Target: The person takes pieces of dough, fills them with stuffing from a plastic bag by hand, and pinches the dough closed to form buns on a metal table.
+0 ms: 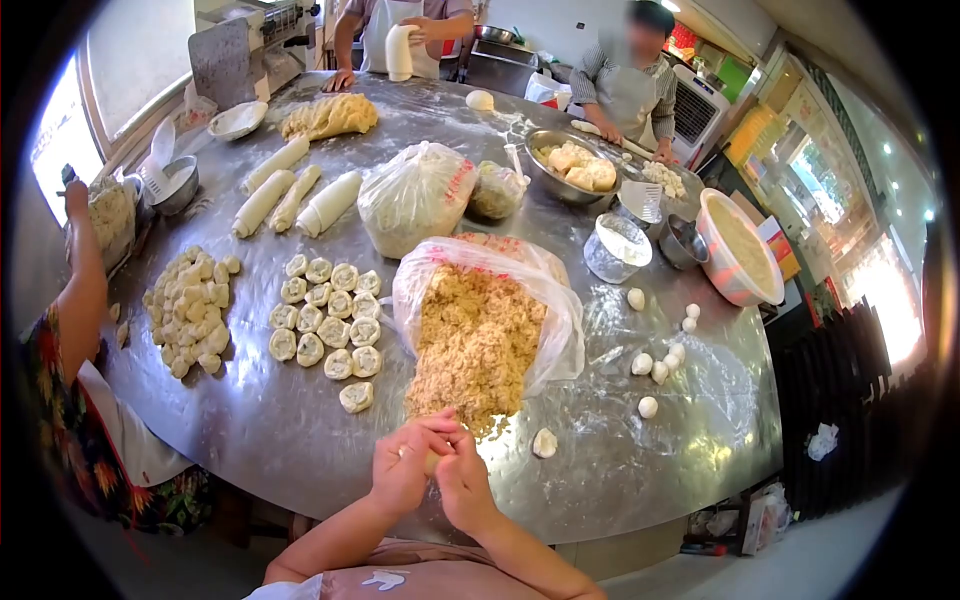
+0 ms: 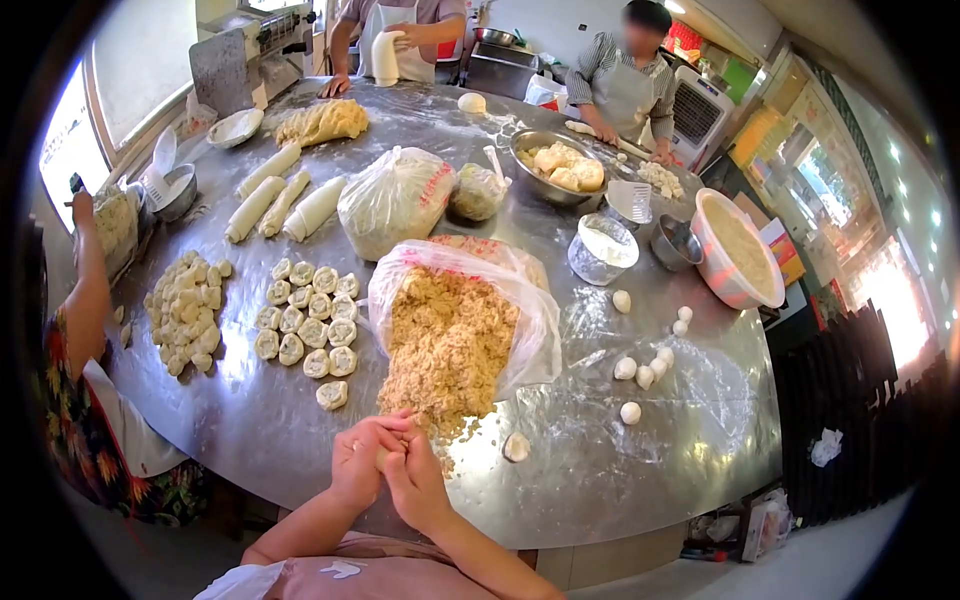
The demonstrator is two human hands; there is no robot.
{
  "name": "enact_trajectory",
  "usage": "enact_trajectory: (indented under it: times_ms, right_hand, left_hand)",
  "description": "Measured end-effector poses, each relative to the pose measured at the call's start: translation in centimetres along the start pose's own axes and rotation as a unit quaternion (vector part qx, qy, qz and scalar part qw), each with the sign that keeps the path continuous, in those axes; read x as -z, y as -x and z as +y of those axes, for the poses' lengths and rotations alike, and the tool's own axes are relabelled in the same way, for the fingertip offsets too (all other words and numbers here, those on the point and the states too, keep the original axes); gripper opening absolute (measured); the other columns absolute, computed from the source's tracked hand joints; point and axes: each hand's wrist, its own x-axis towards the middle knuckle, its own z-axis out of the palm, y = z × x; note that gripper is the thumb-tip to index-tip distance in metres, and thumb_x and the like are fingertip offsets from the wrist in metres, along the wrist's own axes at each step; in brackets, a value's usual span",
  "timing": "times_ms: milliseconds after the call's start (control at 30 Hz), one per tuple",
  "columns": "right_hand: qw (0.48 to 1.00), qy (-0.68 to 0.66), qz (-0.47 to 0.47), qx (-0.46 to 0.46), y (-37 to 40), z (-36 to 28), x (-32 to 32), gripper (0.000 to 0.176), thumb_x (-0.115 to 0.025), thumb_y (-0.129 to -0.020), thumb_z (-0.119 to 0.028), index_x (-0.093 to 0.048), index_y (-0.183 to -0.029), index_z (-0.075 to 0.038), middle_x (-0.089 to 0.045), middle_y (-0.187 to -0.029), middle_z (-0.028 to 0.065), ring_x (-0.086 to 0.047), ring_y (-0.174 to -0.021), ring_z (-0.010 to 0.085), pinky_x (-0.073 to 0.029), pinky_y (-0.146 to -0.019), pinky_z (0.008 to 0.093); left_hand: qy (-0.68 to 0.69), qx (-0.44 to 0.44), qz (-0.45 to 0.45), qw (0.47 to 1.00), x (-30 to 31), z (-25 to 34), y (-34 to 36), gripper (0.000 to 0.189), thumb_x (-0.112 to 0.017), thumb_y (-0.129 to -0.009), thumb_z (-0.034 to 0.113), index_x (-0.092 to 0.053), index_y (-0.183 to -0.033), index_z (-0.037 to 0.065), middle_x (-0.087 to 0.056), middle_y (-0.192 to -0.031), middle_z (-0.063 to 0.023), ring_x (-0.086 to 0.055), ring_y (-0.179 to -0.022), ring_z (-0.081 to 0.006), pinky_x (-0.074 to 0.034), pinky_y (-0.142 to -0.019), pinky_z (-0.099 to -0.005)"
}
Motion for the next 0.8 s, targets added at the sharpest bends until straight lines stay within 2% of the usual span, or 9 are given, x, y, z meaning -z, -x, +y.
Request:
enact_trajectory:
  times_ms: [133, 200, 300, 367, 433, 533, 633, 733, 800]
  right_hand:
    - [0.999, 0.030, 0.005, -0.037, 0.2, -0.5, -0.5, 0.058, -0.033, -0.098, -0.053, -0.053, -0.109, 0.000, -0.058, -0.093, 0.0061, -0.056, -0.079, 0.0110, -0.046, -0.069, 0.0224]
    - [0.998, 0.009, 0.002, -0.057, 0.3, -0.1, -0.2, 0.057, -0.032, -0.099, -0.054, -0.054, -0.106, -0.001, -0.059, -0.085, 0.0051, -0.056, -0.071, 0.0113, -0.045, -0.062, 0.0234]
    - [0.990, -0.049, -0.039, -0.124, 0.5, 0.4, 0.6, 0.060, -0.027, -0.099, -0.055, -0.057, -0.098, -0.004, -0.058, -0.067, 0.0026, -0.055, -0.058, 0.0144, -0.043, -0.055, 0.0272]
    - [0.990, -0.060, -0.088, -0.093, 0.6, 0.8, 1.1, 0.060, -0.028, -0.099, -0.055, -0.058, -0.097, -0.004, -0.057, -0.066, 0.0031, -0.055, -0.059, 0.0139, -0.043, -0.055, 0.0270]
    - [0.992, -0.046, -0.103, -0.053, 0.6, 1.4, 0.9, 0.060, -0.028, -0.099, -0.055, -0.057, -0.099, -0.003, -0.058, -0.068, 0.0037, -0.055, -0.063, 0.0120, -0.043, -0.055, 0.0264]
    - [0.995, 0.095, 0.042, 0.014, -0.1, -1.0, -1.2, 0.075, -0.023, -0.092, -0.069, -0.055, -0.107, -0.002, -0.058, -0.070, 0.0011, -0.054, -0.061, 0.0094, -0.040, -0.052, 0.0229]
    - [0.995, 0.033, 0.008, -0.091, 0.4, -1.0, 0.3, 0.060, -0.028, -0.098, -0.056, -0.054, -0.105, -0.002, -0.058, -0.075, 0.0034, -0.054, -0.064, 0.0115, -0.042, -0.057, 0.0250]
    - [0.985, -0.039, -0.092, -0.144, 0.5, -0.6, 1.8, 0.059, -0.029, -0.099, -0.055, -0.054, -0.105, -0.002, -0.058, -0.075, 0.0033, -0.054, -0.064, 0.0118, -0.043, -0.059, 0.0248]
    - [0.991, -0.037, -0.095, -0.091, 0.5, -0.1, 1.3, 0.059, -0.029, -0.099, -0.055, -0.054, -0.107, -0.002, -0.057, -0.074, 0.0024, -0.054, -0.065, 0.0110, -0.042, -0.059, 0.0243]
  left_hand:
    - [-0.013, -0.060, 0.032, 0.998, -0.2, 0.3, -0.2, 0.039, -0.046, -0.099, 0.030, -0.068, -0.096, -0.001, -0.063, -0.112, -0.0160, -0.053, -0.117, -0.0320, -0.038, -0.102, -0.0418]
    - [0.164, -0.011, 0.118, 0.979, -2.3, 1.5, -0.4, 0.039, -0.045, -0.099, 0.031, -0.068, -0.098, -0.001, -0.063, -0.111, -0.0157, -0.054, -0.115, -0.0318, -0.039, -0.101, -0.0420]
    - [0.051, 0.054, -0.004, 0.997, -0.8, 2.7, 0.1, 0.040, -0.045, -0.099, 0.032, -0.068, -0.099, -0.001, -0.065, -0.107, -0.0140, -0.059, -0.107, -0.0296, -0.040, -0.101, -0.0429]
    - [-0.058, -0.057, -0.097, 0.992, 0.1, 1.6, -0.2, 0.040, -0.054, -0.093, 0.034, -0.068, -0.099, -0.003, -0.067, -0.101, -0.0128, -0.061, -0.100, -0.0290, -0.041, -0.101, -0.0469]
    - [-0.005, -0.023, -0.080, 0.997, 1.0, -0.1, 0.0, 0.042, -0.053, -0.093, 0.036, -0.068, -0.098, -0.003, -0.067, -0.099, -0.0137, -0.060, -0.104, -0.0300, -0.038, -0.103, -0.0468]
    - [0.015, -0.006, -0.041, 0.999, 0.9, 0.0, 0.0, 0.043, -0.049, -0.095, 0.035, -0.068, -0.099, -0.002, -0.068, -0.099, -0.0149, -0.059, -0.109, -0.0315, -0.035, -0.106, -0.0460]
    - [0.144, 0.011, 0.134, 0.980, -2.7, 2.1, -0.7, 0.040, -0.047, -0.097, 0.032, -0.068, -0.099, -0.002, -0.068, -0.098, -0.0154, -0.059, -0.110, -0.0320, -0.033, -0.107, -0.0453]
    - [0.065, -0.011, 0.106, 0.992, -2.7, 1.9, -0.5, 0.039, -0.045, -0.099, 0.030, -0.068, -0.096, -0.003, -0.069, -0.094, -0.0136, -0.059, -0.108, -0.0298, -0.035, -0.105, -0.0451]
    - [-0.040, -0.007, -0.092, 0.995, -0.2, 2.0, 0.0, 0.039, -0.046, -0.099, 0.029, -0.067, -0.094, -0.003, -0.069, -0.094, -0.0129, -0.060, -0.107, -0.0285, -0.037, -0.104, -0.0455]
